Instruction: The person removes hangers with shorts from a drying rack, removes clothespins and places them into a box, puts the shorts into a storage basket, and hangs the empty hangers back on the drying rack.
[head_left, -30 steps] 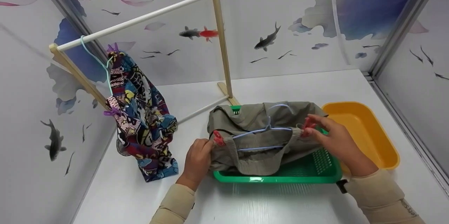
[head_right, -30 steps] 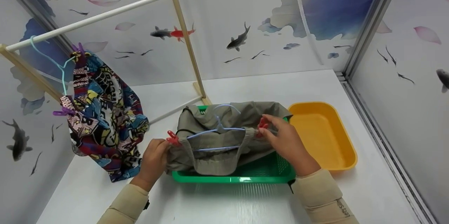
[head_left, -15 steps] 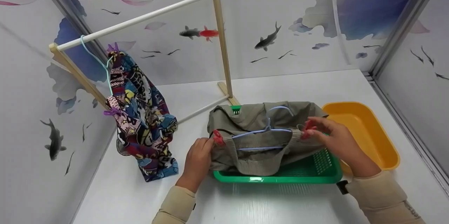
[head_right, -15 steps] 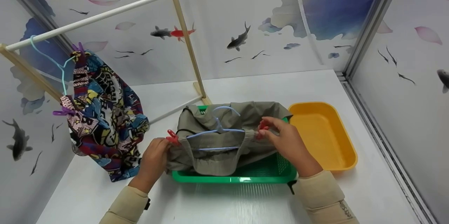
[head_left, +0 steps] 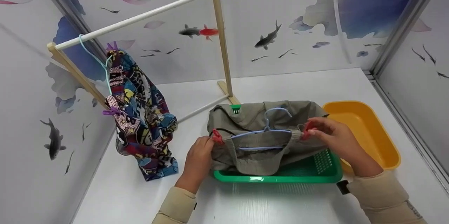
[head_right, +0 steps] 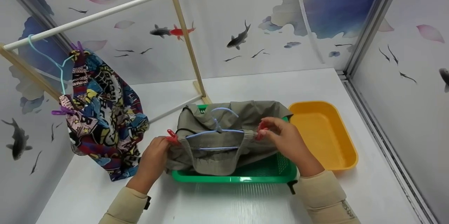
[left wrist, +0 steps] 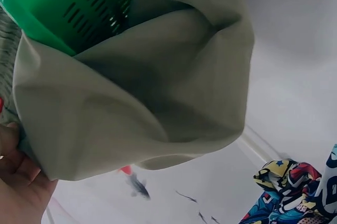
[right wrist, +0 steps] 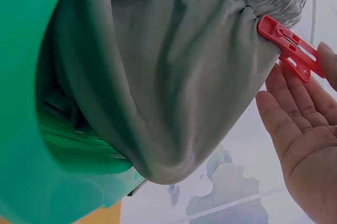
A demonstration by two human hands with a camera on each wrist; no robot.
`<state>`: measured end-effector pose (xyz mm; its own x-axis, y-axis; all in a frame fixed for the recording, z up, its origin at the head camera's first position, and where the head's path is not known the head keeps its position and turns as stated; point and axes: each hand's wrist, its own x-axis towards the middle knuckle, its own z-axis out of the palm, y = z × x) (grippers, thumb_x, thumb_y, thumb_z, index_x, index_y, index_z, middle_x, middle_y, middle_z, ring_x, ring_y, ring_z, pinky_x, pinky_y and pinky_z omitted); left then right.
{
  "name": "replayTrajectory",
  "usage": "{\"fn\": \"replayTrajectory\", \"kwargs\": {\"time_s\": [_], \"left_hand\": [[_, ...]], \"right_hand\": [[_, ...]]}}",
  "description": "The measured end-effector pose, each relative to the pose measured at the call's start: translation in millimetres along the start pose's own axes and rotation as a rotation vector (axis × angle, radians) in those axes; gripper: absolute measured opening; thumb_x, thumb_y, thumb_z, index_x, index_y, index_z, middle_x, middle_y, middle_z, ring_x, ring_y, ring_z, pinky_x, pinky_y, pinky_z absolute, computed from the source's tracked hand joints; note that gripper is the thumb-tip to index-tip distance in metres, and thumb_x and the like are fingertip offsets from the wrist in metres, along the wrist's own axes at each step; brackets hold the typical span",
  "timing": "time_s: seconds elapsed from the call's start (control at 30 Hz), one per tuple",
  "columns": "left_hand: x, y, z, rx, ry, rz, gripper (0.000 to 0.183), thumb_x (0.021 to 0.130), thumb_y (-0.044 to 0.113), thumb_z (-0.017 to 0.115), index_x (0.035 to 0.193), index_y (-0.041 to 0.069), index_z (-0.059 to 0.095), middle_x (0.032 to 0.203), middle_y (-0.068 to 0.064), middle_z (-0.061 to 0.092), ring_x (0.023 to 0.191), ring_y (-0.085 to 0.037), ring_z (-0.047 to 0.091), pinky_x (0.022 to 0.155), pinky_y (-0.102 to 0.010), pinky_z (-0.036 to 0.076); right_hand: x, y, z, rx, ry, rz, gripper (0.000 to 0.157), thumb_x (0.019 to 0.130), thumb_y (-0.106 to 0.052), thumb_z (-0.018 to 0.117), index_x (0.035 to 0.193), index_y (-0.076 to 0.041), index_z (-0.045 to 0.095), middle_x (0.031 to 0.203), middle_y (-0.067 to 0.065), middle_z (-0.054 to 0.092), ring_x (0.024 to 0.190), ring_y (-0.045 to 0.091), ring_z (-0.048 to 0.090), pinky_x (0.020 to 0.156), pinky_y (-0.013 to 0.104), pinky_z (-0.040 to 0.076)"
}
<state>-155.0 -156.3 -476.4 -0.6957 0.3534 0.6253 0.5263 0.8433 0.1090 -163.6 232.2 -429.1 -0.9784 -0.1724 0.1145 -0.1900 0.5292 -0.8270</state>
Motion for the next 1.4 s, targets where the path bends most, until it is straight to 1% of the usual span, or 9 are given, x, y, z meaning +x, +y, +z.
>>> {"fn": "replayTrajectory", "kwargs": {"time_s": [0.1,0.17,0.4,0.63,0.87,1.0,1.23,1.4], "left_hand": [[0.4,1.3,-1.0,-0.007,-0.019,-0.010,0.025,0.079,-0.013,0.069,0.096,0.005,0.062,0.093,-0.007,0.059,0.086,-0.021,0.058,0.074,-0.033,0.055],[0.1,1.4,-1.2,-0.019,-0.020,-0.016,0.025,0.079,-0.013,0.068,0.095,0.005,0.062,0.093,-0.007,0.060,0.086,-0.021,0.058,0.074,-0.033,0.055],[-1.7,1.0,-0.5,-0.050,-0.005,-0.026,0.024,0.080,-0.013,0.068,0.094,0.005,0.062,0.092,-0.007,0.060,0.086,-0.020,0.059,0.074,-0.033,0.056],[-3.1,0.3,1.2,-0.029,0.009,-0.017,0.023,0.080,-0.011,0.069,0.094,0.006,0.064,0.090,-0.007,0.060,0.084,-0.020,0.059,0.071,-0.033,0.056],[-4.5,-0.2,1.6,-0.049,-0.004,-0.025,0.026,0.078,-0.012,0.072,0.095,0.007,0.066,0.089,-0.006,0.061,0.084,-0.019,0.059,0.072,-0.032,0.056],[-4.1,-1.3,1.7,-0.055,0.004,-0.011,0.026,0.078,-0.012,0.071,0.095,0.007,0.067,0.089,-0.006,0.061,0.084,-0.020,0.059,0.071,-0.033,0.056],[-3.8,-3.4,2.8,-0.063,0.017,0.018,0.024,0.079,-0.011,0.071,0.094,0.008,0.068,0.088,-0.005,0.062,0.084,-0.019,0.060,0.073,-0.032,0.056],[-3.9,-4.2,4.1,-0.061,0.019,0.025,0.025,0.077,-0.011,0.072,0.093,0.008,0.068,0.089,-0.005,0.063,0.084,-0.019,0.060,0.074,-0.033,0.056]], "right_hand": [[-1.2,0.7,0.2,0.013,0.008,-0.003,0.038,0.095,-0.025,0.061,0.125,-0.001,0.059,0.110,0.014,0.067,0.090,0.000,0.059,0.079,0.012,0.049],[-1.9,1.3,0.4,0.021,0.016,-0.007,0.036,0.095,-0.023,0.062,0.123,-0.002,0.060,0.109,0.013,0.067,0.089,0.001,0.059,0.078,0.013,0.050],[-4.2,1.4,2.7,0.077,0.065,-0.042,0.026,0.092,-0.017,0.066,0.114,-0.002,0.065,0.102,0.012,0.069,0.086,0.003,0.062,0.076,0.014,0.051],[-3.8,2.2,6.7,0.106,0.108,-0.063,0.021,0.090,-0.012,0.068,0.107,-0.001,0.065,0.098,0.010,0.070,0.084,0.002,0.064,0.076,0.013,0.051],[-4.1,2.4,8.0,0.107,0.128,-0.065,0.018,0.090,-0.009,0.067,0.104,0.002,0.065,0.094,0.001,0.069,0.084,0.001,0.062,0.076,0.012,0.050],[-4.2,1.6,8.4,0.114,0.144,-0.059,0.017,0.089,-0.009,0.068,0.103,0.002,0.065,0.092,-0.002,0.069,0.083,0.002,0.062,0.076,0.012,0.051],[-4.4,-0.5,8.8,0.118,0.162,-0.059,0.014,0.090,-0.008,0.067,0.100,0.002,0.066,0.091,0.000,0.069,0.083,0.002,0.062,0.076,0.012,0.050],[-3.9,-1.0,9.8,0.112,0.173,-0.081,0.012,0.090,-0.008,0.066,0.098,0.001,0.067,0.089,0.001,0.070,0.082,0.001,0.063,0.076,0.012,0.050]]}}
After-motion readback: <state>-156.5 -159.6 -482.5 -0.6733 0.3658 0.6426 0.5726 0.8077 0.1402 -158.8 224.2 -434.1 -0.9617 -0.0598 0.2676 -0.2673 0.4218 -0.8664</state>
